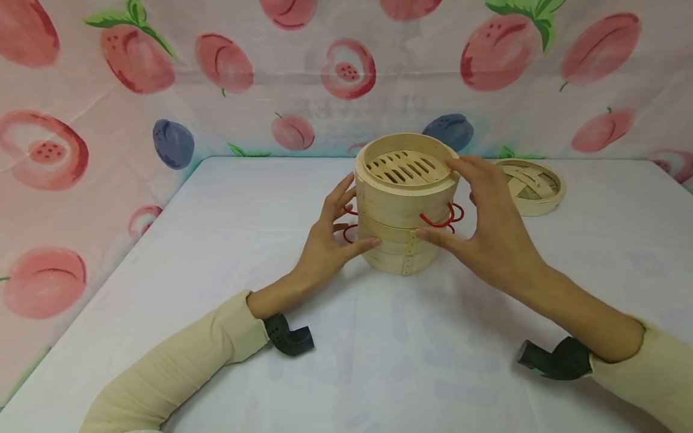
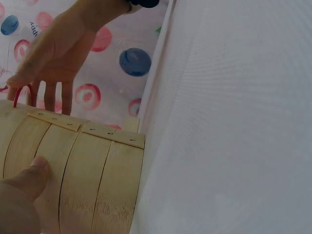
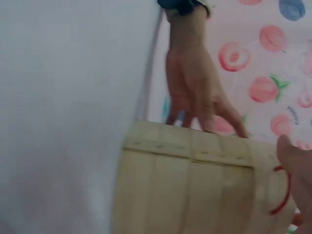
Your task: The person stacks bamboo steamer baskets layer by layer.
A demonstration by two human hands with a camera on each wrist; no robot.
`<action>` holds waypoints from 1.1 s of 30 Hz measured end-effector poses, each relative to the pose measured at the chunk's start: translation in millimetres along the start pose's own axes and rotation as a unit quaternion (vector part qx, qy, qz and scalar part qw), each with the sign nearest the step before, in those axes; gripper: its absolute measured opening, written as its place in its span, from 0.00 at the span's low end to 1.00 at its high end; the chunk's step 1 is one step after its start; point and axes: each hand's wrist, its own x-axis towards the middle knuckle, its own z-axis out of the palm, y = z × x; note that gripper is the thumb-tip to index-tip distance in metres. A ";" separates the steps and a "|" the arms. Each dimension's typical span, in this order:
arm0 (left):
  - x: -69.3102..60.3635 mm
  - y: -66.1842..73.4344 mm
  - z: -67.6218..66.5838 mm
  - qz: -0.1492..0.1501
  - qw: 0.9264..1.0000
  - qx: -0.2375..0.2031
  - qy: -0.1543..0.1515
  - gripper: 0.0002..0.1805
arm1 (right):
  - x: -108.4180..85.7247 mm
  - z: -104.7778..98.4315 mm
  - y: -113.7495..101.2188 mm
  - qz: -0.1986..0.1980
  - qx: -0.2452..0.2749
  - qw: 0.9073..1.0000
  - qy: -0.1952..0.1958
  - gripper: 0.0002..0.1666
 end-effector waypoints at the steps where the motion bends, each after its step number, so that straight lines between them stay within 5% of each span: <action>1: 0.2 -0.1 -0.1 0.000 1.000 0.001 -0.001 0.55 | -3.6 3.4 1.5 0.023 0.025 0.999 0.000 0.58; 5: 0.5 0.2 -0.2 -0.003 1.000 0.005 -0.001 0.55 | -14.0 12.6 5.9 0.090 0.121 0.988 -0.001 0.61; 9: 0.6 1.1 -0.1 -0.006 1.000 0.006 0.000 0.56 | -18.6 18.3 11.3 0.088 0.162 0.983 0.010 0.58; 18: 0.8 2.7 -0.1 -0.006 1.000 0.004 -0.001 0.55 | -22.5 27.3 20.4 0.089 0.198 0.975 0.047 0.46; 33: 0.6 1.2 -0.1 -0.001 1.000 0.003 0.000 0.56 | -26.0 38.1 19.8 0.059 0.173 0.979 0.087 0.46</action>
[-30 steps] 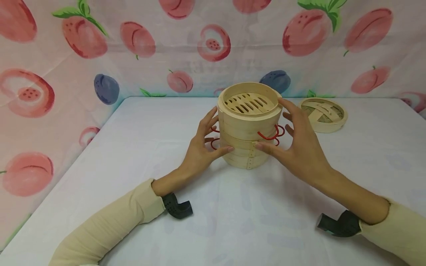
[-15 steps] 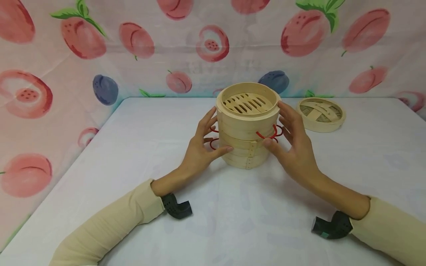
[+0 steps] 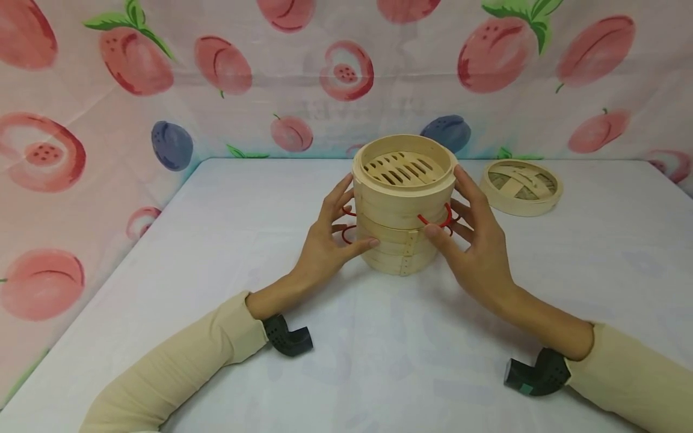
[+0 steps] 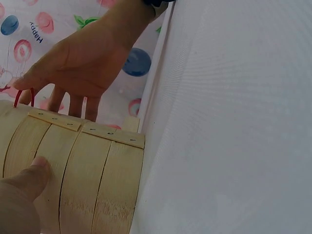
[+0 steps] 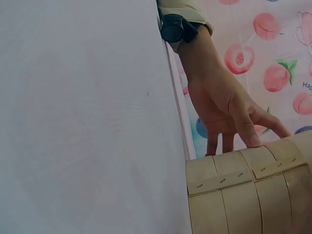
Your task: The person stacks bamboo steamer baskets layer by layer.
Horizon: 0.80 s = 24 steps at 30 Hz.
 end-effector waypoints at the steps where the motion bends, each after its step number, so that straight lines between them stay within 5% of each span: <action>1: -0.1 0.4 0.0 0.000 1.000 -0.001 0.001 0.56 | -0.2 0.3 0.4 -0.003 0.000 1.000 0.003 0.45; 24: -0.1 6.4 -0.6 -0.018 1.000 0.001 0.000 0.56 | -2.4 3.3 4.9 -0.015 0.005 0.999 0.039 0.29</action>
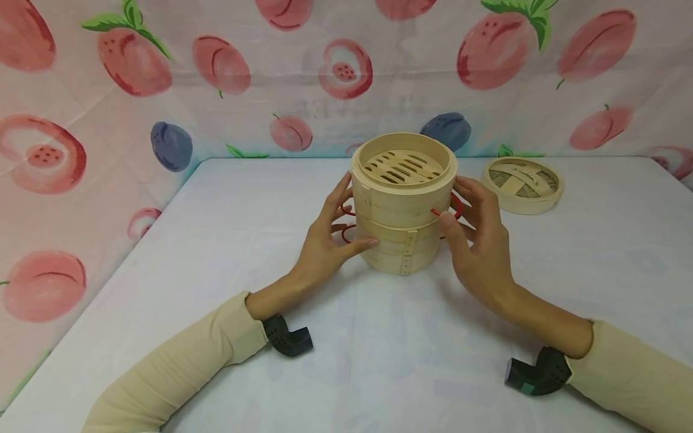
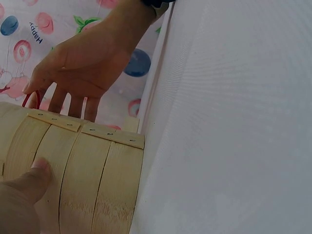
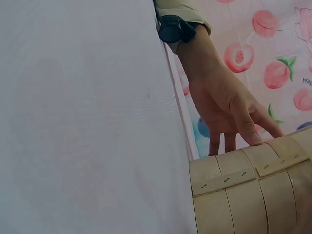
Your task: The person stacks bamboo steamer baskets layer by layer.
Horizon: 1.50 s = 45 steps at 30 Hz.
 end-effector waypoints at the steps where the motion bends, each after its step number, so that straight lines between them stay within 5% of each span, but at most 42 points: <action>1: -0.1 0.0 0.0 -0.002 1.000 0.000 -0.001 0.56 | 0.0 -0.4 0.3 0.001 0.001 1.000 -0.001 0.29; 31: 3.6 -6.2 0.6 0.002 1.000 -0.007 -0.005 0.56 | 6.7 -5.0 0.6 0.046 0.075 0.996 0.020 0.16; 45: 1.5 -5.8 -0.9 0.000 1.000 -0.014 -0.001 0.55 | 9.8 -4.3 -1.7 0.070 0.042 0.997 0.017 0.15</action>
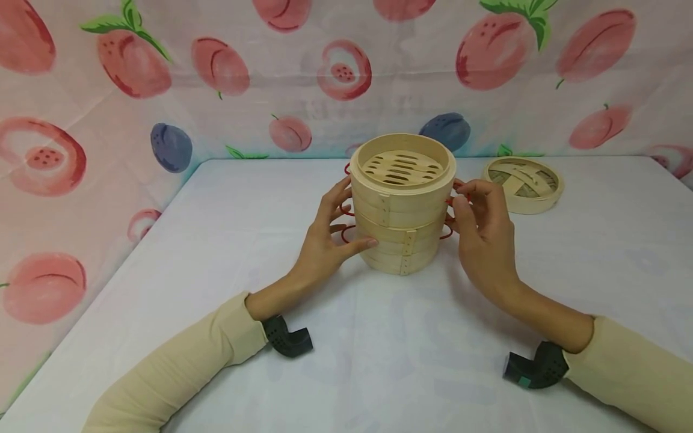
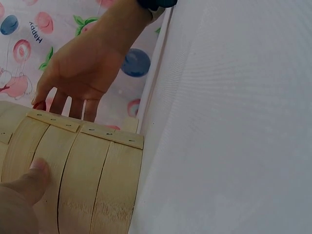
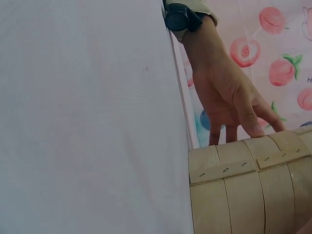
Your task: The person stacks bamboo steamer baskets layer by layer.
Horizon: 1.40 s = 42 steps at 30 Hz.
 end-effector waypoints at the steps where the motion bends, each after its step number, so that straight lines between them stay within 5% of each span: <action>1: 0.1 0.5 0.1 -0.002 1.000 -0.001 0.000 0.55 | 0.1 -0.1 -0.4 0.004 -0.002 1.000 0.000 0.15; 10: -0.9 32.4 -2.8 -0.029 0.999 -0.017 0.000 0.56 | 1.2 -1.8 -2.9 0.036 -0.031 0.999 0.001 0.15; 18: -0.4 3.0 -0.1 -0.033 0.999 -0.008 0.002 0.60 | 3.4 -3.4 -4.1 0.044 -0.006 0.999 -0.002 0.16; 22: -0.3 2.5 -0.1 -0.035 0.999 -0.009 0.002 0.61 | 4.2 -4.4 -4.1 0.044 0.000 0.999 -0.004 0.16; 32: -1.0 35.5 -2.7 -0.046 0.999 -0.026 -0.001 0.56 | 4.0 -5.1 -2.4 0.051 0.057 0.997 -0.004 0.13; 37: -0.6 22.0 -1.3 -0.031 0.999 -0.038 0.005 0.57 | 4.5 -5.0 -0.6 0.059 0.107 0.993 -0.005 0.13; 42: 0.6 3.2 -0.1 -0.023 0.999 -0.039 0.007 0.58 | 5.9 -6.0 -0.2 0.063 0.098 0.993 -0.008 0.16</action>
